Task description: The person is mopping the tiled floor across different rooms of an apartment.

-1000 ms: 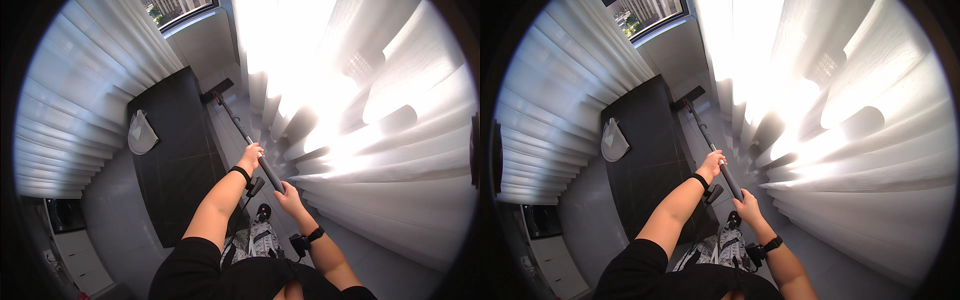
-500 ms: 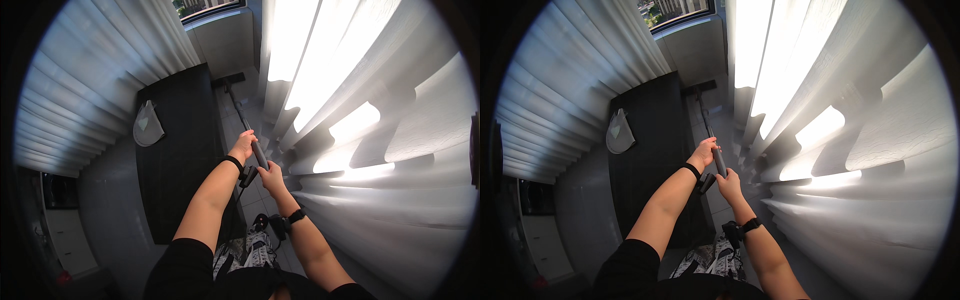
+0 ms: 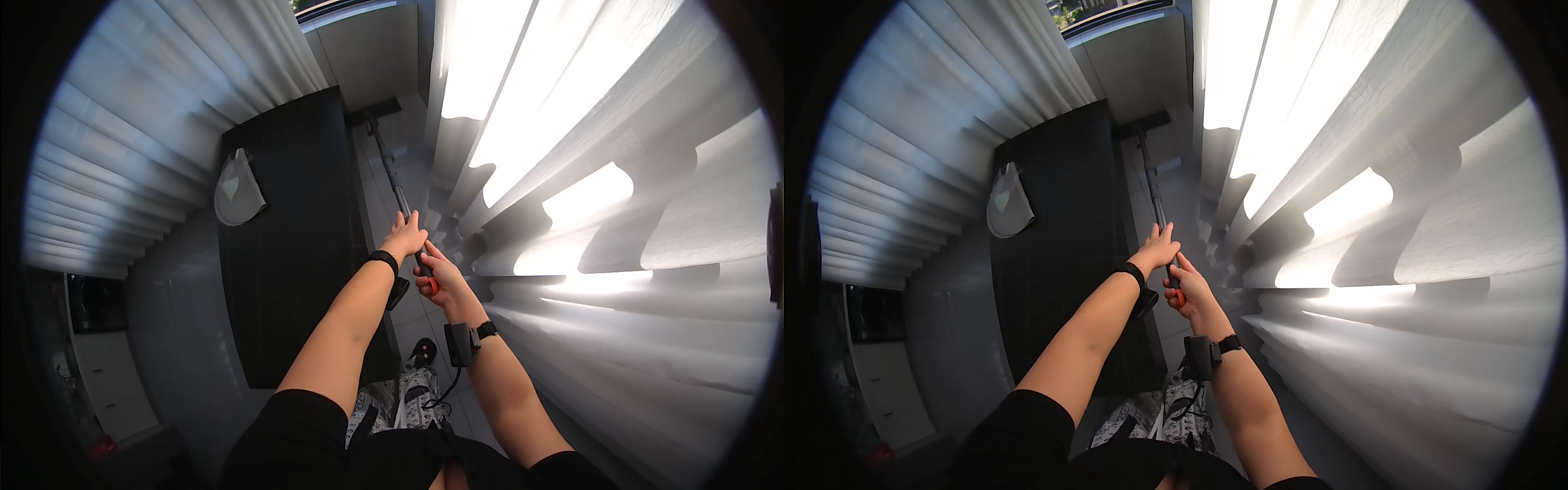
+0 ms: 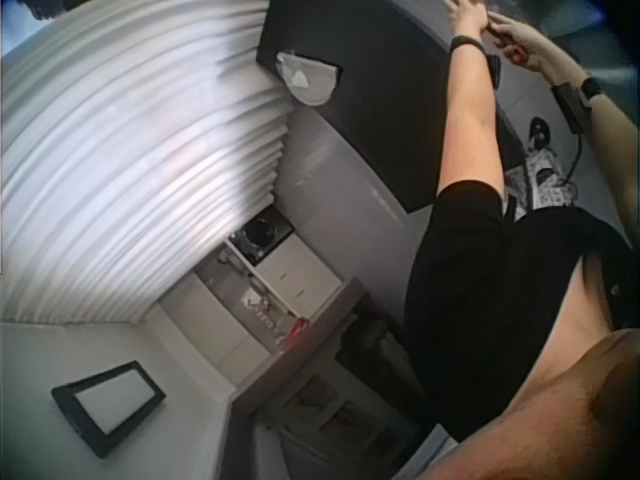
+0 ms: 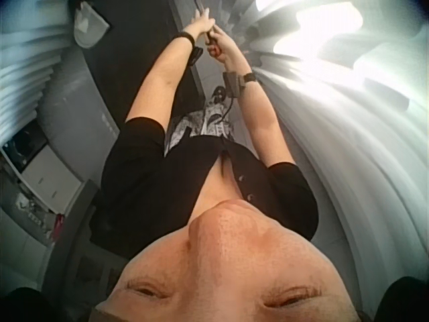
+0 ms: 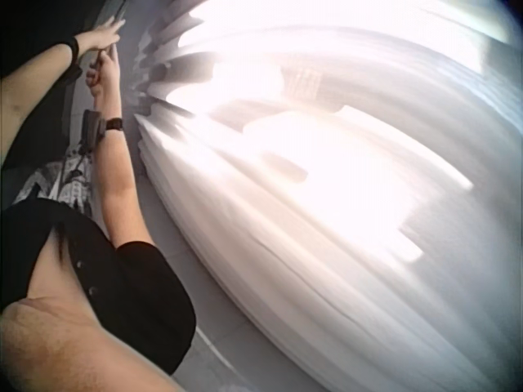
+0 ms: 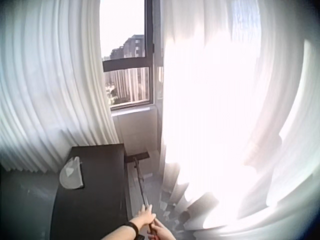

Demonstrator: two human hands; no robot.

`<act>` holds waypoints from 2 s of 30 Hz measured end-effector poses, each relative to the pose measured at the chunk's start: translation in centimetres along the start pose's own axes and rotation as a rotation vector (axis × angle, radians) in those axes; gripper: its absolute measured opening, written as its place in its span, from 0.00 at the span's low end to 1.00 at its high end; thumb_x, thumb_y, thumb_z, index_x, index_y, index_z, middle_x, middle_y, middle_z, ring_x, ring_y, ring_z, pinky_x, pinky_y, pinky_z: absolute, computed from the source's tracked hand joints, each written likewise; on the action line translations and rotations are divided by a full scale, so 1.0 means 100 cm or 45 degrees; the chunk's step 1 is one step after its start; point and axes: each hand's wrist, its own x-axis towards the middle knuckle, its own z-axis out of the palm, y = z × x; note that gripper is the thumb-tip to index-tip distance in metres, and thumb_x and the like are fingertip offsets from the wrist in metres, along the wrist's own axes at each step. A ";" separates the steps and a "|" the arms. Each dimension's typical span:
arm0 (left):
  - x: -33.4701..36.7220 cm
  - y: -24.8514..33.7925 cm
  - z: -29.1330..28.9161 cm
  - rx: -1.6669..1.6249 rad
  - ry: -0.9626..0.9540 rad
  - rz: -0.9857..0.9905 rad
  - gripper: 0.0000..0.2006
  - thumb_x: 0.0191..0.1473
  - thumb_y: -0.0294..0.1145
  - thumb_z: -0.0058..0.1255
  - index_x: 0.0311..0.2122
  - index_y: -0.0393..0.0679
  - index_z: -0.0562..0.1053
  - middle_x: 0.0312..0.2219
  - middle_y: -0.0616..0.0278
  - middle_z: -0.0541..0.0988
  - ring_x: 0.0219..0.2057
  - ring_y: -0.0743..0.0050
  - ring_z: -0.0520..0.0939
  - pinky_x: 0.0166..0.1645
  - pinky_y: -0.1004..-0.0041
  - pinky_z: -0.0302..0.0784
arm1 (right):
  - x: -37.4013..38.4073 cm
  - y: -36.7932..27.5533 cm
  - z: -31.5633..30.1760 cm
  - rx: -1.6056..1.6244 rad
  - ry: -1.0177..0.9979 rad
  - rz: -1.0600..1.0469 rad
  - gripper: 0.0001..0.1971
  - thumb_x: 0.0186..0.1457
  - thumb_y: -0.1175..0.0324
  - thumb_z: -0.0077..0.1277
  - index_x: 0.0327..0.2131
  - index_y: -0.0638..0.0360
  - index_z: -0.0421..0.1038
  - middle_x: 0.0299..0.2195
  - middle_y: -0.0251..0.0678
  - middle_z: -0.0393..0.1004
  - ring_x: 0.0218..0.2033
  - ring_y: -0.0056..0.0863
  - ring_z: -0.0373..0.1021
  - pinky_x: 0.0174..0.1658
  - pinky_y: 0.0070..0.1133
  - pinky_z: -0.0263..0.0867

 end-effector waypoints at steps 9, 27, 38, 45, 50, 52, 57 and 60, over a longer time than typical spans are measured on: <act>-0.055 -0.031 0.078 0.391 -0.076 0.080 0.35 0.56 0.44 0.38 0.63 0.39 0.45 0.65 0.52 0.33 0.66 0.55 0.39 0.62 0.48 0.52 | -0.104 0.102 -0.054 0.043 0.165 0.106 0.26 0.61 0.67 0.42 0.61 0.31 0.52 0.23 0.31 0.63 0.17 0.17 0.56 0.16 0.12 0.52; -0.245 -0.004 0.209 -0.018 -1.130 0.966 0.29 0.57 0.58 0.36 0.55 0.45 0.59 0.54 0.43 0.54 0.52 0.36 0.65 0.57 0.55 0.59 | -0.429 0.176 -0.107 -0.404 0.572 0.220 0.32 0.55 0.74 0.50 0.62 0.50 0.51 0.29 0.34 0.70 0.25 0.20 0.66 0.23 0.16 0.62; -0.177 -0.014 0.146 -0.052 -0.501 0.864 0.22 0.53 0.54 0.42 0.31 0.42 0.75 0.39 0.50 0.66 0.39 0.46 0.73 0.47 0.57 0.69 | -0.307 0.167 -0.097 -0.611 0.279 -0.246 0.37 0.49 0.77 0.56 0.61 0.59 0.50 0.36 0.32 0.65 0.31 0.17 0.62 0.34 0.17 0.56; 0.007 0.020 0.064 -0.224 0.045 0.849 0.09 0.51 0.38 0.46 0.30 0.46 0.74 0.37 0.58 0.67 0.38 0.52 0.70 0.47 0.60 0.66 | -0.121 0.027 -0.066 -0.580 0.192 -0.450 0.36 0.48 0.80 0.52 0.61 0.58 0.51 0.19 0.27 0.65 0.13 0.13 0.57 0.16 0.15 0.52; 0.086 0.063 -0.003 -0.428 0.186 0.802 0.07 0.51 0.37 0.45 0.32 0.47 0.72 0.41 0.57 0.67 0.42 0.51 0.69 0.51 0.60 0.65 | -0.022 -0.089 -0.020 -0.474 0.110 -0.438 0.36 0.50 0.78 0.49 0.62 0.59 0.46 0.19 0.26 0.62 0.13 0.13 0.55 0.15 0.13 0.50; 0.106 0.074 -0.014 -0.430 0.202 0.757 0.07 0.51 0.36 0.45 0.33 0.47 0.72 0.42 0.57 0.66 0.44 0.52 0.69 0.52 0.60 0.65 | -0.006 -0.115 -0.014 -0.438 0.065 -0.424 0.36 0.51 0.78 0.48 0.62 0.59 0.46 0.20 0.28 0.66 0.14 0.13 0.56 0.16 0.12 0.50; 0.118 0.087 -0.019 -0.793 0.325 0.938 0.16 0.53 0.32 0.31 0.42 0.41 0.70 0.54 0.57 0.62 0.47 0.68 0.67 0.55 0.71 0.60 | -0.043 -0.126 -0.011 -0.639 -0.085 -1.031 0.39 0.49 0.75 0.52 0.62 0.63 0.44 0.39 0.45 0.72 0.35 0.27 0.70 0.37 0.17 0.66; 0.104 0.100 -0.049 -1.611 -0.014 0.715 0.23 0.46 0.24 0.30 0.48 0.35 0.69 0.50 0.61 0.70 0.36 0.83 0.68 0.41 0.82 0.63 | -0.065 -0.138 0.006 -1.054 -0.018 -1.571 0.36 0.48 0.70 0.55 0.59 0.65 0.51 0.49 0.50 0.66 0.49 0.33 0.67 0.51 0.22 0.62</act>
